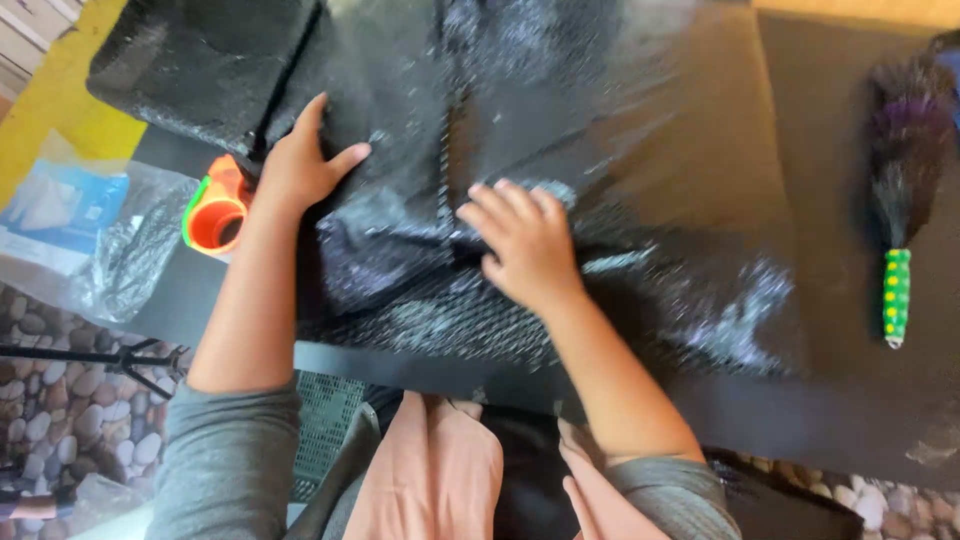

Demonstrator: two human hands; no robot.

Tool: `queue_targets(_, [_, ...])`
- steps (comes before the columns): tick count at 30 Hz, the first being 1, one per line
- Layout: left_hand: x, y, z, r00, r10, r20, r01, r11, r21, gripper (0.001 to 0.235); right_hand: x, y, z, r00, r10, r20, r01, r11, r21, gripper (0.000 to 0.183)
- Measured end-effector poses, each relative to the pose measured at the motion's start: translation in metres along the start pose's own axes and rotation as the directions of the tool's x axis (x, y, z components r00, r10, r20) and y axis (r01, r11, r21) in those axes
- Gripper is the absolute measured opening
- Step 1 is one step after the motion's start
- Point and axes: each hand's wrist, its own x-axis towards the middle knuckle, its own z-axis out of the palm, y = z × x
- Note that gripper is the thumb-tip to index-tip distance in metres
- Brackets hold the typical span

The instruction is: The person wraps a green tote bag in black bubble wrap on a table. They fold the bubble wrap around the bag, then use a tape dispenser to apply clear tape to secure the wrap. The person repeatedly pulls and cuts tape to seal the package.

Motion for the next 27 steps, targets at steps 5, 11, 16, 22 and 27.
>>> queue_targets(5, [-0.002, 0.096, 0.008, 0.991, 0.104, 0.088, -0.085, 0.976, -0.200, 0.112, -0.003, 0.037, -0.058, 0.943, 0.226, 0.245, -0.252, 0.965, 0.077, 0.092])
queue_targets(11, [0.007, 0.139, 0.016, 0.970, 0.001, 0.245, -0.034, 0.991, 0.128, 0.125, -0.018, 0.021, -0.023, 0.941, 0.338, -0.013, -0.338, 0.936, -0.095, 0.045])
queue_targets(16, [-0.038, 0.169, -0.003, 0.883, 0.290, 0.368, -0.360, 0.923, 0.135, 0.084, -0.024, 0.013, -0.021, 0.916, 0.374, -0.144, -0.366, 0.927, 0.079, 0.037])
queue_targets(22, [-0.059, 0.154, 0.043, 0.758, 0.600, 0.256, -0.616, 0.787, -0.020, 0.069, -0.023, 0.003, -0.011, 0.925, 0.362, -0.113, -0.358, 0.932, 0.053, 0.039])
queue_targets(27, [-0.063, 0.155, 0.021, 0.801, 0.563, 0.202, -0.457, 0.794, -0.401, 0.067, -0.024, -0.010, -0.003, 0.926, 0.374, 0.050, -0.368, 0.925, -0.097, 0.070])
